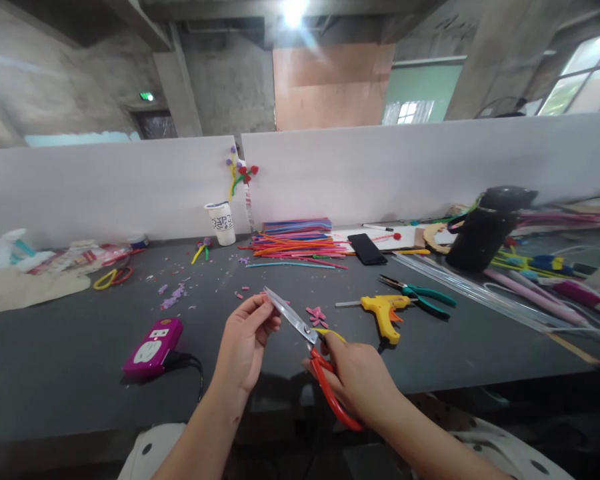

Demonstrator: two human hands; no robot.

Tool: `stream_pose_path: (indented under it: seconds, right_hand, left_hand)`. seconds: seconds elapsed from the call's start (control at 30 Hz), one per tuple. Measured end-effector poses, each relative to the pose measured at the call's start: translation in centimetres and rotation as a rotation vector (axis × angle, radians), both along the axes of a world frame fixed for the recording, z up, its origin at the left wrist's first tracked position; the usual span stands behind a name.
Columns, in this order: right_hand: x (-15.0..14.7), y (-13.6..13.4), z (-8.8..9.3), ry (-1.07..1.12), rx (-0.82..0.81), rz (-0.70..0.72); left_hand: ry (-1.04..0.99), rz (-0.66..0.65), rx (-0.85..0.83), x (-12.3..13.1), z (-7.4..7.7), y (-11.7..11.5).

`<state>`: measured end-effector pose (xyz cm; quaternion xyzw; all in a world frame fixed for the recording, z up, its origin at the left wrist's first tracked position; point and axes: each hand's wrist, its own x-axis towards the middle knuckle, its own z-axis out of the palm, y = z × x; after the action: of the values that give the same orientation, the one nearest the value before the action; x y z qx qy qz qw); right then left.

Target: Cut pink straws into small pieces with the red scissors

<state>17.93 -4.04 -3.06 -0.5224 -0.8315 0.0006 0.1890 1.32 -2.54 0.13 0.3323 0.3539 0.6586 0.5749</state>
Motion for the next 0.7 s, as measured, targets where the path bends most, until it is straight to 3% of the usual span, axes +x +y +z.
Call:
stream_pose_path:
  seconds: [0.27,0.47,0.7]
  right_hand:
    - [0.21,0.07,0.13,0.037,0.0,0.002]
    - [0.25,0.59,0.69,0.156,-0.127,-0.063]
    - [0.52,0.81,0.81,0.232,-0.103,-0.036]
  left_hand:
    - [0.011,0.004,-0.002,0.05,0.38,-0.03]
    - [0.093,0.047,0.022,0.09,0.32,-0.23]
    - [0.181,0.061,0.027,0.25,0.24,-0.3]
